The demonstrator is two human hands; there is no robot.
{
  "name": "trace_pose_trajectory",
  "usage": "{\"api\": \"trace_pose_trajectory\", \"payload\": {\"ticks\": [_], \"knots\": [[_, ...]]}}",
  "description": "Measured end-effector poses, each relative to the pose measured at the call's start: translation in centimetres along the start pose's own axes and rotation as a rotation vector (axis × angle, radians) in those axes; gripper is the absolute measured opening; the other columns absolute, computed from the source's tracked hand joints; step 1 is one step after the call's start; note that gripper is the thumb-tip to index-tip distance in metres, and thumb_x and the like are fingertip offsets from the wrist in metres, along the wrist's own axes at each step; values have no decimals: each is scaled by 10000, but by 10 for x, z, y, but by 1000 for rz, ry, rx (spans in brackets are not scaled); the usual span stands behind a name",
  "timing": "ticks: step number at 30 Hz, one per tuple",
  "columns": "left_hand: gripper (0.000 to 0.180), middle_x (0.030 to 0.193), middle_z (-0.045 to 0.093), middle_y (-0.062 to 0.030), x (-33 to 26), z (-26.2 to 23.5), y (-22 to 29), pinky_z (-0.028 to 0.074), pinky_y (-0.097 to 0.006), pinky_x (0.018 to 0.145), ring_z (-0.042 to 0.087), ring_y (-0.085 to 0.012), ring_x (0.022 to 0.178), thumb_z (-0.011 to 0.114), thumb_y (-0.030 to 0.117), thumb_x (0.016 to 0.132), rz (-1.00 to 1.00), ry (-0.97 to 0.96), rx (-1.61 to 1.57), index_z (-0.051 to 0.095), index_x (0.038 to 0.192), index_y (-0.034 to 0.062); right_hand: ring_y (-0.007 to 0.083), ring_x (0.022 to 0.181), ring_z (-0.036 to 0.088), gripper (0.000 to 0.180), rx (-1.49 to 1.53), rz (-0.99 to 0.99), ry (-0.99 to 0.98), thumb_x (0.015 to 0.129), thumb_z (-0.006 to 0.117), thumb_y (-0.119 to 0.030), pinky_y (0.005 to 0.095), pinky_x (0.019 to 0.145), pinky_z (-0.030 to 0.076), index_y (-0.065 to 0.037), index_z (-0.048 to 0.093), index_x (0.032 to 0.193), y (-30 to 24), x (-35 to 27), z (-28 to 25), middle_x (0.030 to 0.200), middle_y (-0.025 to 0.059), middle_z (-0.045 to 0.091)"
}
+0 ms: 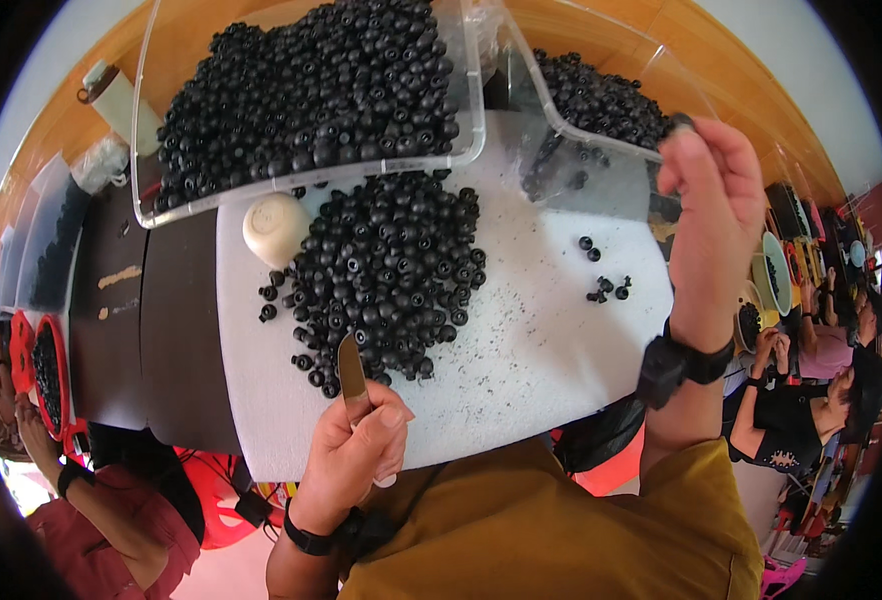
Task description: Trimming excess flash material from small black plastic or rubber components using a handheld knife.
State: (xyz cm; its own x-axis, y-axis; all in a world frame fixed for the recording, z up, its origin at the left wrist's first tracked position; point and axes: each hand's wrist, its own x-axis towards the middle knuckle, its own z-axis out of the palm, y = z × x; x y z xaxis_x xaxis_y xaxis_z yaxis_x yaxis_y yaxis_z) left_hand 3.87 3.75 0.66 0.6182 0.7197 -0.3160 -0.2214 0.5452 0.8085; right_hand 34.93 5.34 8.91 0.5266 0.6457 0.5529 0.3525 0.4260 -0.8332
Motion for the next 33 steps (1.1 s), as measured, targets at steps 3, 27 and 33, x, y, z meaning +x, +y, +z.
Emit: {"api": "trace_pose_trajectory", "payload": {"ticks": [3,27,33], "knots": [[111,554,378,2,-2,1,3,285,-226,392,328,-70,432,502,119,923,40,24,15,494,891,13,134,850,534,400,-324,-152,-38,845,641,-95,223,728,424,-8,509,1214,3,3,3,1113,91,560],[153,611,474,-12,-119,-67,66,321,-221,402,423,-68,478,546,179,857,919,682,655,497,849,35,228,741,587,147,-457,-22,-849,765,682,-70,306,634,461,-30,621,892,11,-136,71,850,96,613],[164,620,470,-12,-122,-71,64,313,-218,397,415,-66,476,541,193,864,922,711,668,494,872,36,295,759,561,183,-562,-103,-802,727,685,-87,377,639,462,-44,568,861,16,-142,77,827,99,557]]}}
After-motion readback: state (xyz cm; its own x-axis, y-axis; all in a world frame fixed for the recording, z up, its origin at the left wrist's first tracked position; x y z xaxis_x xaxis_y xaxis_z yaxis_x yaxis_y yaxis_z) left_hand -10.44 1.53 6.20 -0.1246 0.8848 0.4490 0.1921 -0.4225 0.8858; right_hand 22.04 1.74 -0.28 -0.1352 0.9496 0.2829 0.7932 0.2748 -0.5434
